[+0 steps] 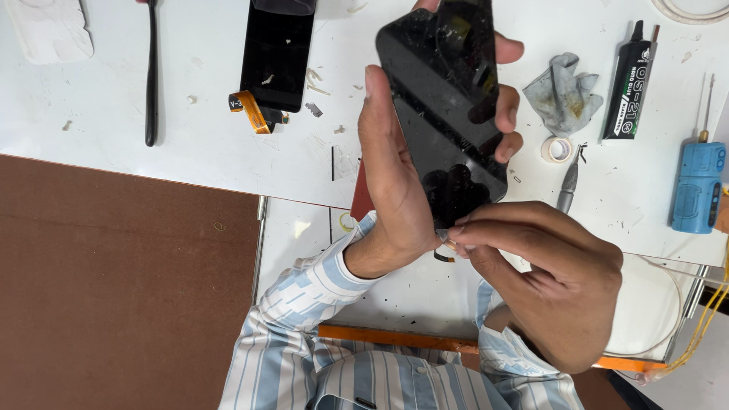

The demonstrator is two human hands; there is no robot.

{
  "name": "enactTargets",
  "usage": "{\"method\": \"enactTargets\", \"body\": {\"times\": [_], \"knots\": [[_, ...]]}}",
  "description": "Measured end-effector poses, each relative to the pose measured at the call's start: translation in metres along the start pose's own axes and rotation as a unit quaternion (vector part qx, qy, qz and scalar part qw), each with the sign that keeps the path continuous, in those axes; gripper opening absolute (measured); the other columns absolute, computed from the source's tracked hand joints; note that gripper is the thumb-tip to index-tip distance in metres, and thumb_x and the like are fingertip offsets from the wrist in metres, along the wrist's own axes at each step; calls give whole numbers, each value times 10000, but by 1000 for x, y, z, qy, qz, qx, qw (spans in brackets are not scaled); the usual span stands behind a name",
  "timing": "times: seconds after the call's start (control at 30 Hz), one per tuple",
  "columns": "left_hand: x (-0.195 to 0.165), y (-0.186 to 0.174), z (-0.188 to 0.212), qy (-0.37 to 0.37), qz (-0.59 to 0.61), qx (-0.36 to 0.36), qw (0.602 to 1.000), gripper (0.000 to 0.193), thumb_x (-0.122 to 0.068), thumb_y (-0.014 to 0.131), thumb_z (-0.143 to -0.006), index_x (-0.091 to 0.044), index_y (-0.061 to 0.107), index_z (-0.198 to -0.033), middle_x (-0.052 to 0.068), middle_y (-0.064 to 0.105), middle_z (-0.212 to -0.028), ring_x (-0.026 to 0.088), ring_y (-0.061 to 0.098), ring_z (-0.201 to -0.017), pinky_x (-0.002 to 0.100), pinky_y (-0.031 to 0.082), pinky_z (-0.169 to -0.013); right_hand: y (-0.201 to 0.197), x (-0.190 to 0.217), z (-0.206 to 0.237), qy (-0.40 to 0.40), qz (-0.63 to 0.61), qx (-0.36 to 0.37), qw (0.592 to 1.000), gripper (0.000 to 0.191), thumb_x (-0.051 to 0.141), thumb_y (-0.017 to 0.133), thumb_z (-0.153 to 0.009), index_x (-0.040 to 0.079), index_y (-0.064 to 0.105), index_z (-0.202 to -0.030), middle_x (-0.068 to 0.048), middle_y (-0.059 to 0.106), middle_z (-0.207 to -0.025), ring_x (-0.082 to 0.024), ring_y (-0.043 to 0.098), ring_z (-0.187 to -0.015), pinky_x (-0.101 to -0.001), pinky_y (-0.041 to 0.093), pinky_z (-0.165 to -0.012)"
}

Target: The person uses a blue electric screwdriver to remove screws from a disassembled smartphone placed on a red mat. They then peel off a protective film from the screen, brush away debris, and wipe the surface with a cloth.

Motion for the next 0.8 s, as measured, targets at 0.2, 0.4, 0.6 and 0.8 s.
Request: {"method": "enactTargets", "body": {"times": [0.2,0.4,0.6,0.8], "knots": [[2,-2,0,-19,50,-14,998,559,-540,220,-1179,-104,276,-1525,164,514,-1233,197,500,-845,308,478,-697,2,-4,0,-6,-14,22,1000,225,-78,790,-794,27,763,-990,-85,754,-1004,-144,768,-884,-223,644,-719],[8,-6,-1,-56,73,-30,995,624,-531,209,-1127,-141,261,-1611,194,519,-1261,223,525,-872,317,488,-676,-7,-4,-4,-21,-83,30,996,225,-141,738,-830,-9,729,-1012,-130,727,-1076,-165,761,-936,-249,650,-764],[8,1,0,-41,-12,34,999,550,-518,218,-1212,-106,273,-1571,156,545,-1264,176,554,-888,316,526,-756,-9,0,0,3,-123,-30,992,231,-179,687,-825,-12,690,-985,-132,686,-1055,-161,720,-924,-263,614,-775],[18,-1,3,-78,-92,50,991,597,-560,238,-1208,-112,242,-1603,118,556,-1306,146,568,-939,288,558,-814,-10,2,1,16,12,-68,997,220,-154,727,-850,11,736,-995,-122,719,-1048,-118,646,-752,-223,458,-600]]}}
Point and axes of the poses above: each hand's wrist, its own z-axis away from the middle knuckle, its own y-axis out of the palm, x = y × z, the point moved 8 cm from there along -z, towards the middle knuckle
